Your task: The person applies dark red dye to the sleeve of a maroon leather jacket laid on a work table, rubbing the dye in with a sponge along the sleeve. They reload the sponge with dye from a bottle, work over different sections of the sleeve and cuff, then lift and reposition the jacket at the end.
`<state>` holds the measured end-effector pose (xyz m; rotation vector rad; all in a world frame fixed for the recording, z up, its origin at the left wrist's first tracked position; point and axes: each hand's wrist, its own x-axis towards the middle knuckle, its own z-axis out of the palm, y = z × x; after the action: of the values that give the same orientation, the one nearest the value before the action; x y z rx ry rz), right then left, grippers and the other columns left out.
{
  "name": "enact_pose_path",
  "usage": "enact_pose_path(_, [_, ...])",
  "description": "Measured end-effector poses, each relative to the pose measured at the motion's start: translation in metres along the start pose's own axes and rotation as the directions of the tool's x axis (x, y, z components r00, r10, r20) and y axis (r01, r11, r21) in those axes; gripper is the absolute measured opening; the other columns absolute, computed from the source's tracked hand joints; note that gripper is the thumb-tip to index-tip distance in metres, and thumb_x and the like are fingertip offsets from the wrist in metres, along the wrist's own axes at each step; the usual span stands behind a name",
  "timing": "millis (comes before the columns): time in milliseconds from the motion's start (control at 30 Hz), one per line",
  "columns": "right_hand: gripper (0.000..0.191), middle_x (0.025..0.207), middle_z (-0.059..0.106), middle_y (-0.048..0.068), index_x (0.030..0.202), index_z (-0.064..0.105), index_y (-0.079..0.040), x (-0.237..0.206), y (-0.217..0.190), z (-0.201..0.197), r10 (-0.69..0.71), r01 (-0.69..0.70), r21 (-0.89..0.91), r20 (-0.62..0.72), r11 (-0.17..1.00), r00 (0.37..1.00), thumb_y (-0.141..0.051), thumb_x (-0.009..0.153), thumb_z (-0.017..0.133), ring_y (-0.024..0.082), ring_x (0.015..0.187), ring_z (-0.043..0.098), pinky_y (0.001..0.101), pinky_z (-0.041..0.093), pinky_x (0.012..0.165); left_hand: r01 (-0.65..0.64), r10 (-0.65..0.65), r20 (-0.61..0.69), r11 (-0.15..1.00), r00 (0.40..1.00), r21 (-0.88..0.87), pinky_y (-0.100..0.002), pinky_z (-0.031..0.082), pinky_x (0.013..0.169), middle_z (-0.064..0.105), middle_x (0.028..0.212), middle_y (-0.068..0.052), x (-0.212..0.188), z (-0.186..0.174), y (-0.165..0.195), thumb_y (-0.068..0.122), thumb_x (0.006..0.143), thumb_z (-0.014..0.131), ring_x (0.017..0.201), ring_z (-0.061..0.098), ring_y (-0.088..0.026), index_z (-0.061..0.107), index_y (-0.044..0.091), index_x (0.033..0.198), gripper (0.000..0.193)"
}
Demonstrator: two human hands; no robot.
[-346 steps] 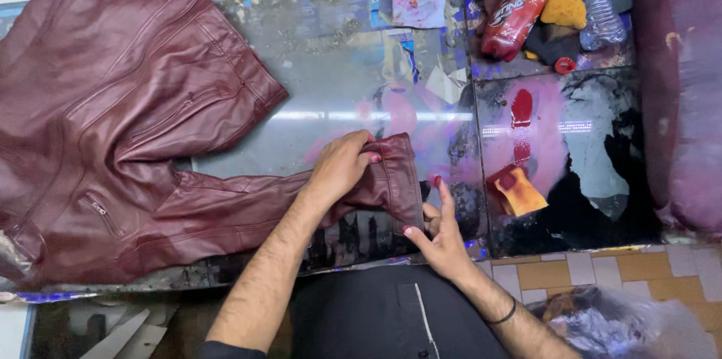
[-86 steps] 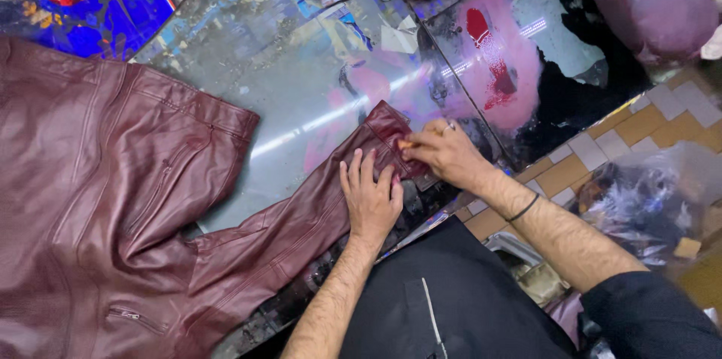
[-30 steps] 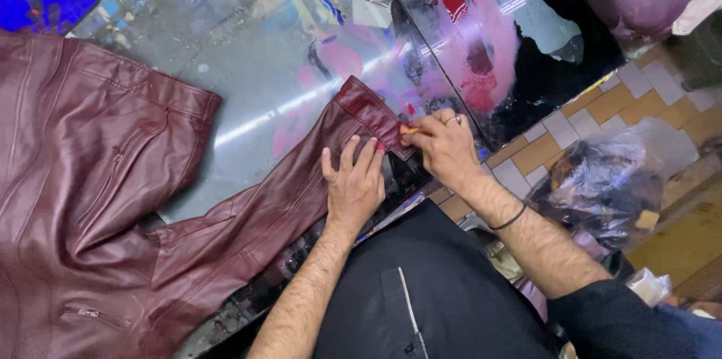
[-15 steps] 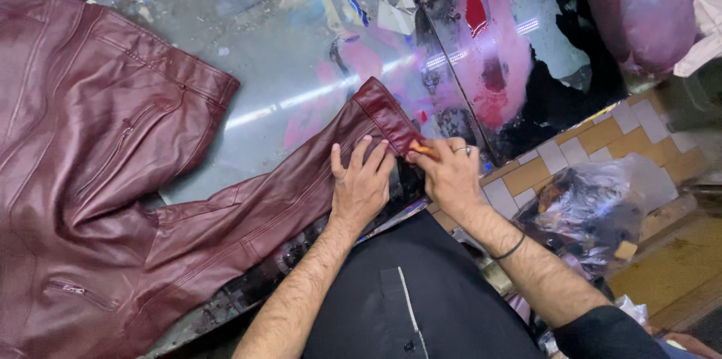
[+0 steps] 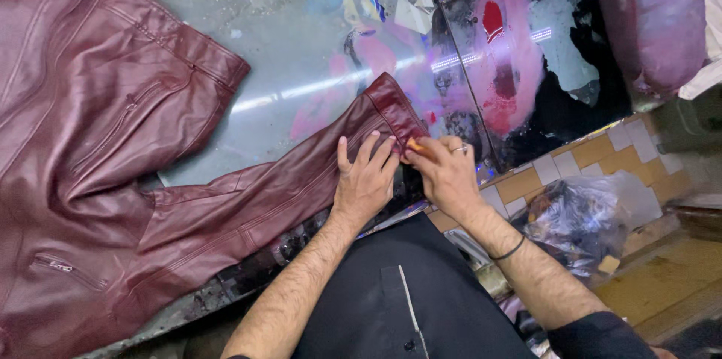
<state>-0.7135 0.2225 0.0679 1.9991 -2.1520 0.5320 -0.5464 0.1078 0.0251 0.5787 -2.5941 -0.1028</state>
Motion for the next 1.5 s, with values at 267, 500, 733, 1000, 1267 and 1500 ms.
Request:
enact_pose_path(267, [0.027,0.119,0.068,0.0,0.105,0.079,-0.018,0.01,0.014,-0.015,0.038,-0.041,0.026,0.105,0.999,0.994,-0.009,0.081,0.07,0.027,0.106,0.058,0.0428,0.042,0.085,0.0,-0.001,-0.016,0.998,1.0,-0.07,-0.065,0.009,0.122,0.061,0.138,-0.003,-0.002,0.006,-0.001,0.02,0.088,0.068,0.14,0.049,-0.024,0.072,0.015,0.112,0.025])
enact_pose_path(500, [0.031,0.116,0.067,0.0,0.106,0.08,-0.022,0.015,-0.008,-0.009,0.066,-0.066,-0.005,0.082,0.998,0.994,-0.01,0.08,0.071,0.028,0.106,0.058,0.0447,0.043,0.084,0.031,-0.031,0.004,0.991,1.0,-0.129,-0.066,0.009,0.123,0.057,0.133,-0.014,-0.003,0.012,-0.003,0.016,0.089,0.067,0.139,0.05,-0.025,0.074,0.01,0.118,0.03])
enact_pose_path(733, [0.029,0.123,0.066,0.004,0.111,0.078,-0.02,0.01,0.0,-0.005,0.106,-0.104,0.029,-0.078,0.994,0.991,-0.01,0.085,0.072,0.03,0.11,0.057,0.0452,0.043,0.09,0.017,-0.013,0.028,0.99,1.0,-0.143,-0.069,0.01,0.12,0.058,0.128,-0.014,-0.003,0.009,-0.003,0.014,0.08,0.068,0.138,0.05,-0.028,0.076,0.007,0.115,0.037])
enact_pose_path(1000, [0.029,0.125,0.065,0.009,0.112,0.077,-0.016,0.019,0.008,0.019,0.105,-0.085,0.106,-0.201,0.991,0.974,-0.008,0.084,0.074,0.032,0.114,0.056,0.0459,0.044,0.095,0.01,-0.01,0.0,0.985,1.0,-0.172,-0.069,0.016,0.121,0.06,0.126,-0.012,-0.002,0.005,-0.005,0.013,0.084,0.068,0.136,0.05,-0.028,0.075,0.008,0.113,0.031])
enact_pose_path(1267, [0.026,0.123,0.066,0.004,0.106,0.079,-0.019,0.051,0.012,0.027,-0.045,0.05,0.025,-0.171,0.998,0.984,-0.011,0.083,0.074,0.028,0.108,0.057,0.0456,0.041,0.088,0.004,-0.007,-0.02,0.987,1.0,-0.161,-0.07,0.02,0.12,0.061,0.122,-0.011,-0.001,0.004,-0.005,0.015,0.082,0.07,0.13,0.053,-0.029,0.076,0.009,0.11,0.029])
enact_pose_path(1500, [0.026,0.128,0.063,0.005,0.114,0.077,-0.018,0.056,0.02,0.019,0.057,-0.044,0.062,-0.223,0.997,0.973,-0.01,0.089,0.072,0.031,0.111,0.054,0.0467,0.041,0.092,0.018,-0.018,0.001,0.986,1.0,-0.164,-0.07,0.02,0.12,0.061,0.121,-0.011,-0.002,0.004,-0.004,0.015,0.082,0.07,0.129,0.053,-0.028,0.076,0.011,0.109,0.028])
